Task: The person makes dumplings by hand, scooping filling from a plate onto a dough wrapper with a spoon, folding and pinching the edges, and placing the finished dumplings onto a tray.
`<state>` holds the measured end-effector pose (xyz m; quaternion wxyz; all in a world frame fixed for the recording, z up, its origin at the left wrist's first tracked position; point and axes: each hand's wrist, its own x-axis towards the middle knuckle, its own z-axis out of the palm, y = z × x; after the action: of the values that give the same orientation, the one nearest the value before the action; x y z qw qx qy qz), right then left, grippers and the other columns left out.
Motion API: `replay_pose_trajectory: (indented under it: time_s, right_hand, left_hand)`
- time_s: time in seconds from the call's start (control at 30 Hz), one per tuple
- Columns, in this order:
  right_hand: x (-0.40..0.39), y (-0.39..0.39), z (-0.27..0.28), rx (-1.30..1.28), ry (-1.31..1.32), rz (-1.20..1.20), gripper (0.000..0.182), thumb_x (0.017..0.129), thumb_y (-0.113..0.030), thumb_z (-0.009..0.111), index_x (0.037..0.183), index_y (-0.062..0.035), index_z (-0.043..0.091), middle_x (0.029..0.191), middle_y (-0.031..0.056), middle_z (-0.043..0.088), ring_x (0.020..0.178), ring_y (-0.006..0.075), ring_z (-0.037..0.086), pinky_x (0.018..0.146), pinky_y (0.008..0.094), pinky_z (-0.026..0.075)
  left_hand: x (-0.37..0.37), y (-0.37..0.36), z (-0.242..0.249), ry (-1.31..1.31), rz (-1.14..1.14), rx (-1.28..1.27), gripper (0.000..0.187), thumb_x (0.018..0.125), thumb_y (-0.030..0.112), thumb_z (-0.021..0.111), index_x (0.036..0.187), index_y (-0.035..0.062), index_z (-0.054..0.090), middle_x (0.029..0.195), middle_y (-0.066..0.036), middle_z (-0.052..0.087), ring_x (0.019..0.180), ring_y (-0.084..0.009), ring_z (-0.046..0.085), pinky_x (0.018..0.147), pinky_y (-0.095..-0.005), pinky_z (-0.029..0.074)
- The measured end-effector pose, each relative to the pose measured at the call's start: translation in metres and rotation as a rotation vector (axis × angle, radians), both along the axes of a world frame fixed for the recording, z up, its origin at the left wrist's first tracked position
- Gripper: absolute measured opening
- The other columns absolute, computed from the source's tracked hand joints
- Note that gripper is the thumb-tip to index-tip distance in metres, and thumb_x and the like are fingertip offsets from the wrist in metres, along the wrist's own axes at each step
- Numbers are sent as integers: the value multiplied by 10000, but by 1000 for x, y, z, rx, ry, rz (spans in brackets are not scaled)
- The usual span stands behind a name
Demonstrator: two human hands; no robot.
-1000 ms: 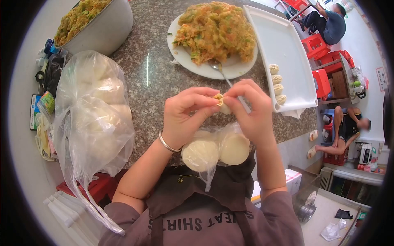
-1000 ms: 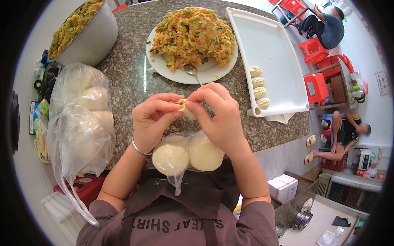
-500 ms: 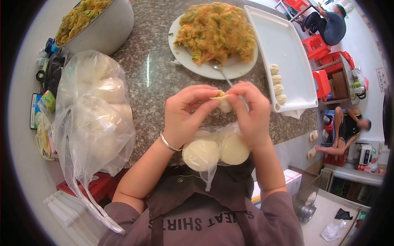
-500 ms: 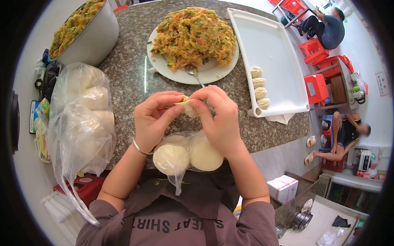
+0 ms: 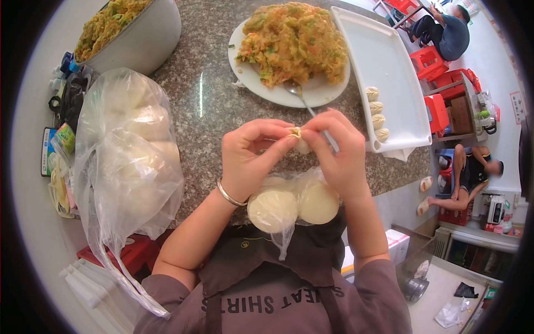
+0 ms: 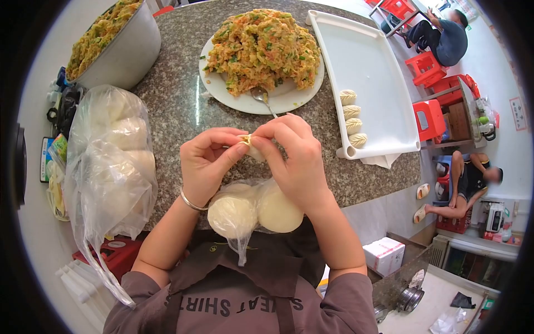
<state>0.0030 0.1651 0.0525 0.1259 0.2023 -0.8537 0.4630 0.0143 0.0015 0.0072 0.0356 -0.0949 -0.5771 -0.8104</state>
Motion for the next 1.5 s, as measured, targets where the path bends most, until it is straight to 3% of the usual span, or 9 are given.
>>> replay_pose_trajectory:
  time_s: [0.27, 0.33, 0.37, 0.53, 0.8, 0.97, 1.1, 1.17, 1.5]
  right_hand:
    - [0, 3, -1, 75, 51, -15, 86, 798, -72, 669, 827, -12, 615, 814, 102, 599, 800, 275, 581, 720, 362, 465]
    - [1, 4, 5, -71, -204, 17, 88, 806, -64, 658, 848, -4, 609, 817, 102, 589, 784, 268, 580, 715, 351, 463]
    - [0, 6, 8, -71, -205, 17, 88, 806, -64, 658, 848, -4, 609, 817, 102, 589, 784, 268, 580, 715, 351, 463]
    - [-4, 5, 11, 40, -59, 118, 81, 810, -47, 645, 846, 5, 595, 796, 102, 565, 757, 265, 582, 681, 333, 465]
    - [1, -3, 3, 21, -20, 37, 85, 801, -43, 652, 850, 2, 600, 830, 111, 577, 776, 283, 582, 695, 356, 472]
    - [1, 0, 0, 37, 12, 22, 85, 805, -44, 650, 851, 4, 598, 833, 115, 581, 773, 279, 584, 689, 351, 474]
    - [1, 1, 6, -72, -170, 26, 75, 809, -37, 639, 851, 6, 595, 832, 113, 574, 779, 268, 579, 700, 351, 467]
    - [-2, 3, 8, -62, -218, 53, 69, 811, -34, 635, 849, 6, 594, 828, 110, 570, 775, 264, 576, 700, 350, 464]
    - [-1, -4, 0, 26, -26, 45, 80, 810, -37, 636, 858, 5, 588, 829, 116, 564, 772, 289, 570, 693, 352, 463]
  left_hand:
    - [0, 2, 2, -29, -45, 62, 127, 818, -70, 654, 941, -42, 643, 1016, -142, 643, 923, -163, 633, 788, -254, 535]
    - [-1, 0, 2, 8, -48, 19, 123, 812, -74, 656, 930, -40, 652, 1017, -144, 644, 915, -165, 634, 788, -255, 534]
    - [-1, -1, 2, 43, -52, -23, 121, 806, -79, 658, 919, -37, 660, 1018, -145, 644, 907, -167, 634, 787, -255, 533]
    - [0, 1, 2, 65, -60, -1, 115, 799, -84, 659, 902, -35, 668, 1014, -147, 646, 900, -166, 630, 774, -256, 530]
    - [-1, 0, 3, 75, -5, -91, 104, 821, -18, 667, 924, -30, 670, 1003, -119, 632, 885, -156, 643, 733, -251, 557]
    - [0, 3, 6, 16, -30, -21, 118, 824, -65, 649, 940, -47, 639, 1020, -128, 614, 938, -160, 616, 798, -253, 525]
    - [0, 0, 3, -66, -71, 62, 122, 822, -73, 646, 940, -45, 644, 1003, -126, 627, 938, -152, 617, 800, -247, 521]
    - [0, -1, 0, 24, -65, -4, 137, 818, -78, 646, 950, -41, 651, 995, -125, 639, 925, -145, 621, 791, -243, 519]
    - [0, 0, 2, -3, 16, -35, 119, 820, -38, 661, 939, -37, 665, 991, -114, 641, 897, -163, 642, 764, -262, 550]
